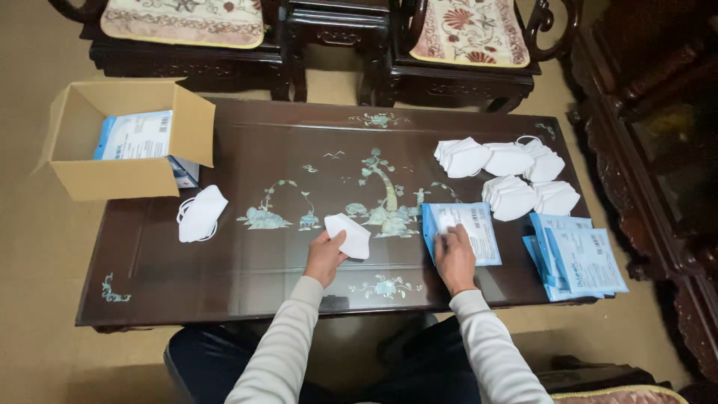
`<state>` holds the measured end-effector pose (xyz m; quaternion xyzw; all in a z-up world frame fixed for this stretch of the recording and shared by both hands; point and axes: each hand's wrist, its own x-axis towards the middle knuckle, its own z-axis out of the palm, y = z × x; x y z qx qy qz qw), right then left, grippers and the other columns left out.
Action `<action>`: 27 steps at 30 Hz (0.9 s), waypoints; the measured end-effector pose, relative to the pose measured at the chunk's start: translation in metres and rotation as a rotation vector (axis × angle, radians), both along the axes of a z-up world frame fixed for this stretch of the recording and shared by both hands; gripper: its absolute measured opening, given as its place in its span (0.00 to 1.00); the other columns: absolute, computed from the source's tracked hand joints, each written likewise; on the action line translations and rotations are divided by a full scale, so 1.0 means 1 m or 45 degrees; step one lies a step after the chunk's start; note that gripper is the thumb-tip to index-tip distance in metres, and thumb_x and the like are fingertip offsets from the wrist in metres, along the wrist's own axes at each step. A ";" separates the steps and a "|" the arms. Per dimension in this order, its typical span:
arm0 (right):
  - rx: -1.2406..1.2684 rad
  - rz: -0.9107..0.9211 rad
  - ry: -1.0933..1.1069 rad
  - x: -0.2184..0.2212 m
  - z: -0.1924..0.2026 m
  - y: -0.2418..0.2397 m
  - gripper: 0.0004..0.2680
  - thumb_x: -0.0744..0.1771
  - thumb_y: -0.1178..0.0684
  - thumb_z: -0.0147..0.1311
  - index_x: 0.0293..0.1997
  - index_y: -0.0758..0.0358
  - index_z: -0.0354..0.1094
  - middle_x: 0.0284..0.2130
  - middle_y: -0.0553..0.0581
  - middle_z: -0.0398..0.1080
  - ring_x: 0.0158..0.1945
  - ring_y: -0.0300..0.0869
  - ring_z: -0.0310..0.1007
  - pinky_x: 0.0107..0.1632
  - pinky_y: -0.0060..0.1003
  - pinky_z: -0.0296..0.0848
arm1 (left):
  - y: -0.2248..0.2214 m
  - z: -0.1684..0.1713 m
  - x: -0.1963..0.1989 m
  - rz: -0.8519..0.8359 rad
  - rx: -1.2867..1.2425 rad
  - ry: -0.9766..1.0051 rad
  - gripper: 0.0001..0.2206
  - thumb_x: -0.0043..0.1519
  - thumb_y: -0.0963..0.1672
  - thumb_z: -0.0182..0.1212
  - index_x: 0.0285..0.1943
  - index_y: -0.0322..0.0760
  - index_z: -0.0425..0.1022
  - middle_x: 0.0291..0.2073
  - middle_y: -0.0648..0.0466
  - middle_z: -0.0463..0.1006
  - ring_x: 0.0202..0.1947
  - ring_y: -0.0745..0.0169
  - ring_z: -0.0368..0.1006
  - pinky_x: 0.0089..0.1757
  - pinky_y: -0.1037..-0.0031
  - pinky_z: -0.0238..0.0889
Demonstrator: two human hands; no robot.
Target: Packaging face masks into individual envelopes.
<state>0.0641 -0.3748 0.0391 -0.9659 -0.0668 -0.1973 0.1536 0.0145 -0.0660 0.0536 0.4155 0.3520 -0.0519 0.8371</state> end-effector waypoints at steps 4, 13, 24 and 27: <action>0.054 -0.035 0.068 -0.004 0.008 0.020 0.07 0.70 0.48 0.53 0.41 0.59 0.74 0.46 0.59 0.75 0.58 0.52 0.75 0.57 0.44 0.75 | -0.006 -0.016 0.002 -0.009 0.011 -0.016 0.20 0.65 0.43 0.65 0.65 0.27 0.70 0.53 0.40 0.76 0.52 0.43 0.77 0.47 0.52 0.75; 0.372 0.159 0.280 -0.027 0.021 0.131 0.07 0.71 0.47 0.44 0.45 0.56 0.64 0.50 0.61 0.77 0.47 0.59 0.79 0.47 0.55 0.78 | -0.022 -0.067 0.027 -0.315 0.382 -0.095 0.17 0.61 0.45 0.69 0.53 0.28 0.80 0.38 0.43 0.81 0.37 0.58 0.78 0.36 0.64 0.77; 0.228 0.436 -0.174 -0.034 0.046 0.172 0.08 0.69 0.47 0.57 0.36 0.58 0.71 0.35 0.58 0.73 0.45 0.53 0.78 0.48 0.42 0.76 | 0.013 -0.093 0.019 -0.251 0.444 0.024 0.22 0.70 0.49 0.57 0.65 0.27 0.73 0.58 0.37 0.76 0.60 0.39 0.72 0.51 0.50 0.71; 0.182 0.526 0.104 -0.011 0.032 0.140 0.19 0.72 0.46 0.47 0.65 0.75 0.60 0.65 0.75 0.60 0.71 0.65 0.55 0.73 0.56 0.52 | 0.018 -0.012 0.005 -0.297 0.367 0.017 0.29 0.71 0.53 0.53 0.71 0.24 0.63 0.67 0.33 0.66 0.68 0.31 0.60 0.57 0.42 0.64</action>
